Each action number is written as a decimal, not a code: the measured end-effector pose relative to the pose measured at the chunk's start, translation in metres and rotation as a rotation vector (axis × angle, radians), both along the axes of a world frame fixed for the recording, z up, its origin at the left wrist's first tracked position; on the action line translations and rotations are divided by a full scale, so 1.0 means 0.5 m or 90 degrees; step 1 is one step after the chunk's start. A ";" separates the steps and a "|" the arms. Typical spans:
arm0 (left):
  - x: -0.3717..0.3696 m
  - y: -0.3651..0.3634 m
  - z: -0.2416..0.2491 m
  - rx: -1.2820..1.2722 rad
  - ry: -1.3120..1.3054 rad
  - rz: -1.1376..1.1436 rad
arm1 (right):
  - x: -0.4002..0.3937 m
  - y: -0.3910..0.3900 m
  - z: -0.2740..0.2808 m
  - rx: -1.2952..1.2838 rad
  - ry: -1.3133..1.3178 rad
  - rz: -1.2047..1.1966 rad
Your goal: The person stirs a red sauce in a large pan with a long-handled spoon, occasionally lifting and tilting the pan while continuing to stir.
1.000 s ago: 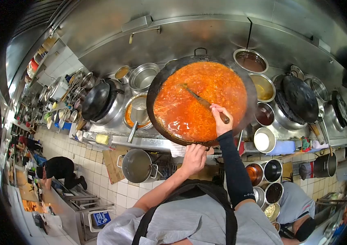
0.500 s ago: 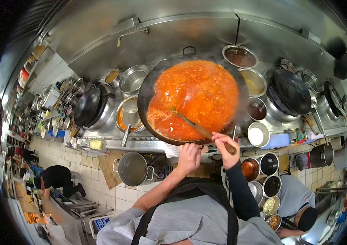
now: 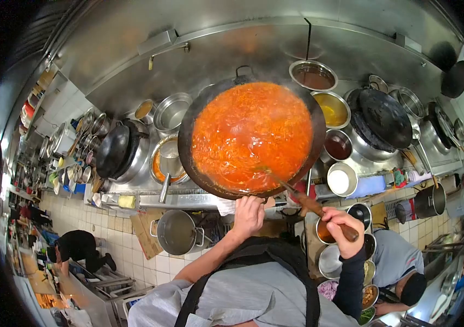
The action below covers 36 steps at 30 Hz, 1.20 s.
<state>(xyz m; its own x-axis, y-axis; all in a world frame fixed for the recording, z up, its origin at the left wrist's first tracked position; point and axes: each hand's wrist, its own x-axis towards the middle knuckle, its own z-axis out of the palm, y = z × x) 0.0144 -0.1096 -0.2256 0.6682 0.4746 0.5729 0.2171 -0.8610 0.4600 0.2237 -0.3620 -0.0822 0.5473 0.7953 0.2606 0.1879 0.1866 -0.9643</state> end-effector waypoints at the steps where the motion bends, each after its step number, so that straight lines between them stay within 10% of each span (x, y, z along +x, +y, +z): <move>1: 0.000 0.001 0.002 -0.002 0.004 -0.002 | 0.011 -0.003 0.006 -0.008 -0.026 -0.007; 17: -0.005 0.001 -0.005 0.009 0.024 -0.002 | 0.270 0.229 -0.184 0.001 -0.239 0.043; 36: -0.005 0.003 0.006 0.026 -0.007 -0.017 | 0.069 0.478 -0.262 0.137 0.199 0.065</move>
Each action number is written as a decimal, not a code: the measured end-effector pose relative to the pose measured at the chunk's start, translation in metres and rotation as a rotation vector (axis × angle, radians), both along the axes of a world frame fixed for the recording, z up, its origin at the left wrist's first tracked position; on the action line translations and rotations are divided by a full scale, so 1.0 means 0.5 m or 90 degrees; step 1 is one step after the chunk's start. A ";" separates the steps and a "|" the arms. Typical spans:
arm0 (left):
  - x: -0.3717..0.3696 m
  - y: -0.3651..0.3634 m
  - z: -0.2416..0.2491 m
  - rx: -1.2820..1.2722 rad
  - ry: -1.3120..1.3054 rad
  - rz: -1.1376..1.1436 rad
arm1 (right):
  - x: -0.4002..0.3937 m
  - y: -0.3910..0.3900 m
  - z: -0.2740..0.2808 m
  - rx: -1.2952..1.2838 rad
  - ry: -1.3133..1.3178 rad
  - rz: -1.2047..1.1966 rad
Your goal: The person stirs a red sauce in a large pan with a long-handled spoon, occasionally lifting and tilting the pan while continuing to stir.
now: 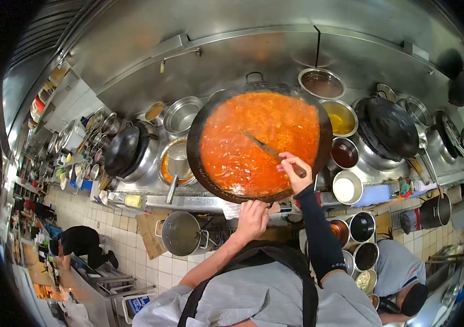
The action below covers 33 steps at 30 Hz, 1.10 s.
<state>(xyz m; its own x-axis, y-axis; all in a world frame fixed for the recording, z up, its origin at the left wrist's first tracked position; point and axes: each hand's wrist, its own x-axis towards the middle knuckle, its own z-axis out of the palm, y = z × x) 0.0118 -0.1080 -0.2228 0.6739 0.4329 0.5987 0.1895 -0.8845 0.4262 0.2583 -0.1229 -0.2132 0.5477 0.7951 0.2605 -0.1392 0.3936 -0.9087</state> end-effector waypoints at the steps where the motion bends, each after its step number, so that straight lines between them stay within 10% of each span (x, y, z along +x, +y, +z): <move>1: 0.001 0.001 -0.005 0.000 0.009 0.006 | -0.021 -0.019 0.010 -0.014 -0.022 -0.008; 19: 0.005 -0.002 -0.004 -0.025 0.003 0.007 | -0.145 -0.453 0.103 -0.109 -0.080 -0.079; 25: 0.006 0.001 -0.006 -0.025 0.011 0.010 | -0.125 -0.421 0.216 -0.141 -0.328 -0.129; 33: 0.006 -0.001 -0.009 -0.023 0.000 0.018 | -0.001 -0.252 0.053 -0.096 -0.246 -0.139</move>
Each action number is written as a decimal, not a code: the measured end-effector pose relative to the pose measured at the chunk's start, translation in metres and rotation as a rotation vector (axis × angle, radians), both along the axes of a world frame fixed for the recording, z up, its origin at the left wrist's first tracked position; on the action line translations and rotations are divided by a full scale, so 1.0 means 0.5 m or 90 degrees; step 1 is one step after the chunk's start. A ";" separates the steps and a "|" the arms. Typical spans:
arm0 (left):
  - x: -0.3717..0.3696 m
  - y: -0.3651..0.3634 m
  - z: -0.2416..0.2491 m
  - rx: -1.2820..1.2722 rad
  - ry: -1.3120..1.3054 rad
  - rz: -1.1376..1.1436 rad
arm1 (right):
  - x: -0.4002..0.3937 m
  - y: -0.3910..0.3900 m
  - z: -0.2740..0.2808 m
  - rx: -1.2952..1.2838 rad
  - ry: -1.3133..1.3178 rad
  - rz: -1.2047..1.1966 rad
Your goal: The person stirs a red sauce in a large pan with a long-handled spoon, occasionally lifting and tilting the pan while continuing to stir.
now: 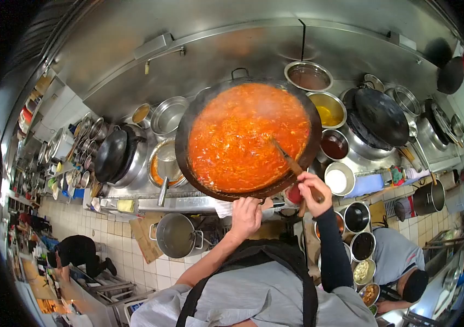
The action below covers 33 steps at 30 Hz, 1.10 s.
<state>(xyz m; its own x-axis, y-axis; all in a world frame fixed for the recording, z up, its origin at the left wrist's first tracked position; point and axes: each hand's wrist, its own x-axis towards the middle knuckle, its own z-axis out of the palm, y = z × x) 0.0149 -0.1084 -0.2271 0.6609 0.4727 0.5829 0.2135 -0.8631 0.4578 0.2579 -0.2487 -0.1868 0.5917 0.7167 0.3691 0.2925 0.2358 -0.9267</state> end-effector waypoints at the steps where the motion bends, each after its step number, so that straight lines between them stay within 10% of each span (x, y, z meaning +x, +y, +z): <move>1: -0.003 0.001 0.001 0.003 0.008 -0.001 | 0.018 0.029 -0.008 0.007 -0.044 0.007; 15: -0.003 -0.001 -0.001 0.019 -0.010 -0.007 | 0.046 0.310 -0.089 0.156 0.240 0.081; 33: -0.005 0.005 -0.011 0.008 0.024 -0.019 | -0.164 -0.025 -0.025 0.033 0.206 0.135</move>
